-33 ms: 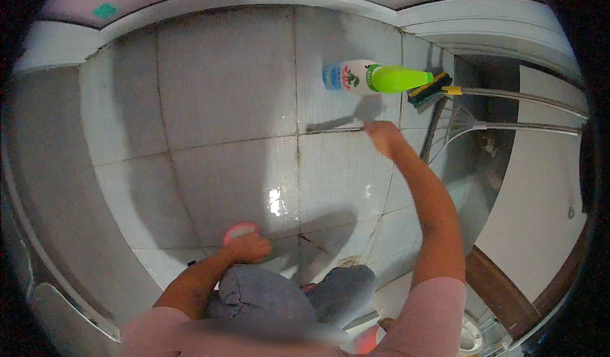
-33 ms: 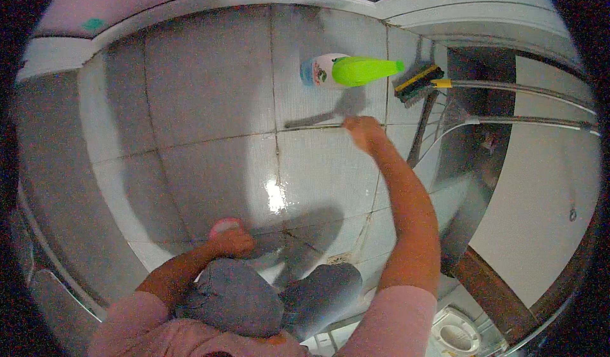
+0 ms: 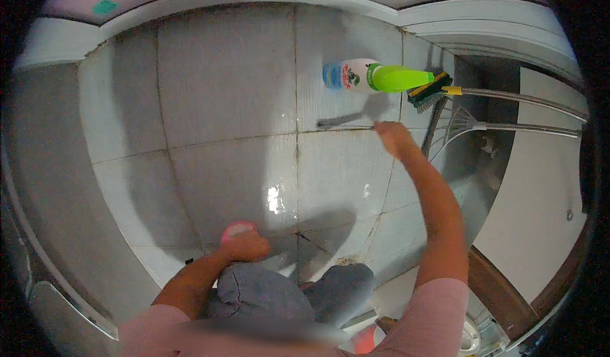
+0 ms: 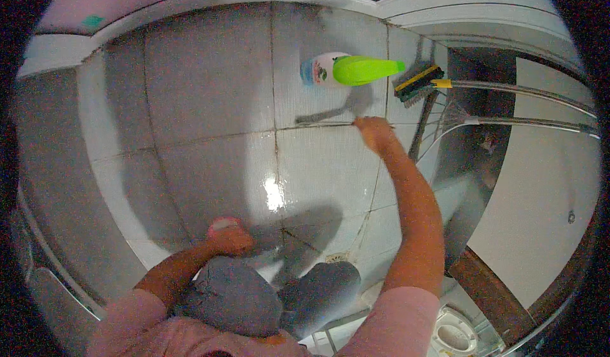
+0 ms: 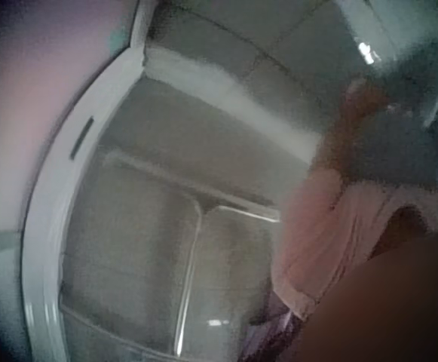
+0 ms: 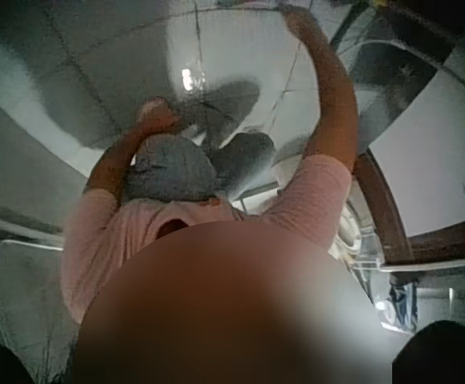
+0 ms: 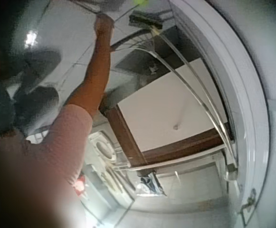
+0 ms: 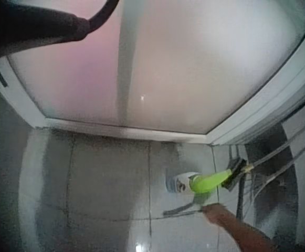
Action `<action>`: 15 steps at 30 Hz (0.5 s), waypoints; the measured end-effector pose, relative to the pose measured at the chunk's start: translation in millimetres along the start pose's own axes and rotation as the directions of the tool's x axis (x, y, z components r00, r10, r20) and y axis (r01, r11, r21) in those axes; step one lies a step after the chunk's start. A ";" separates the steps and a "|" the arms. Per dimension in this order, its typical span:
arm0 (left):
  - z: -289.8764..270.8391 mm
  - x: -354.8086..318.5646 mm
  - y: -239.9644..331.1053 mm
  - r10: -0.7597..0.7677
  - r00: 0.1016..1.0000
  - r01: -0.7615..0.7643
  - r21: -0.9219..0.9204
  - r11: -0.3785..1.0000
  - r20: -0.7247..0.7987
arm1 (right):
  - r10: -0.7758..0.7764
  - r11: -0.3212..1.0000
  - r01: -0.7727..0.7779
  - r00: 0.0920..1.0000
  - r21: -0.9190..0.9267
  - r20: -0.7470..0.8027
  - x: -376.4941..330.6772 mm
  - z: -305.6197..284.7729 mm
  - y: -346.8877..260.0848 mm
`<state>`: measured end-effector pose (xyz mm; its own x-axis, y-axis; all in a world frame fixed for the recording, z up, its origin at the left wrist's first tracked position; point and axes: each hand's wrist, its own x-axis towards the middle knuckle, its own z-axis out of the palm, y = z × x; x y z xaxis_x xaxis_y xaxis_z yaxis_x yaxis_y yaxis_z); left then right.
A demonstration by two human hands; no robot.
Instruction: The person scrubs the grout lines and floor tiles around a bathroom drain using a scraper and a spray bottle. They remove the drain cover, scrape out debris from the drain opening, and place the cover aside. The person then moves to the sink area and fills a bowl with water.
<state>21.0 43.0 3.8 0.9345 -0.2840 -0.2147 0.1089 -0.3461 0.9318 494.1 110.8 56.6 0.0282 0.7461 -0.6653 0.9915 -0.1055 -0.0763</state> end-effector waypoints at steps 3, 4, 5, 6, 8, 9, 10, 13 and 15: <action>-5.0 -5.6 -0.1 0.054 0.993 -0.054 0.002 0.999 -0.106 | 0.062 0.997 -0.058 0.995 -0.048 0.082 -7.3 -9.0 2.9; -2.1 -9.0 -1.0 0.090 0.980 -0.087 0.026 0.996 -0.180 | 0.041 0.999 -0.042 0.997 0.023 0.066 2.7 -3.7 -18.4; -3.6 -5.5 -0.5 0.064 0.994 -0.060 0.043 0.997 -0.094 | 0.031 0.996 -0.035 0.998 0.086 0.049 8.8 1.6 -32.0; -8.0 0.4 1.2 0.044 0.999 -0.043 0.069 0.997 -0.005 | -0.133 0.985 0.137 0.990 0.108 -0.050 17.2 31.1 -28.8; -1.9 -7.5 -2.7 -0.001 0.998 -0.004 0.080 0.997 0.057 | -0.142 0.988 0.142 0.990 0.061 -0.018 26.7 23.9 -56.9; 9.9 -8.4 -7.7 0.016 1.000 -0.018 0.071 0.997 0.024 | -0.112 0.993 0.111 0.994 0.046 0.016 23.7 23.2 -46.7; 17.4 -6.6 -9.1 0.034 0.999 -0.034 0.062 0.998 -0.012 | -0.081 0.996 0.080 0.995 0.027 0.051 17.5 20.8 -26.2; 0.9 -4.8 -1.5 0.039 0.999 -0.039 0.099 0.994 0.001 | 0.092 0.995 -0.097 0.986 0.034 0.137 -11.0 1.8 9.9; 4.9 -7.3 -3.5 0.070 0.993 -0.059 0.120 0.991 -0.091 | 0.028 0.999 -0.030 0.995 0.021 0.100 -8.2 8.8 11.3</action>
<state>12.2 41.9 0.6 0.9667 -0.2255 -0.1211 0.0118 -0.4334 0.9011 504.0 97.7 54.7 0.0429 0.6736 -0.7379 0.9874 -0.1413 -0.0716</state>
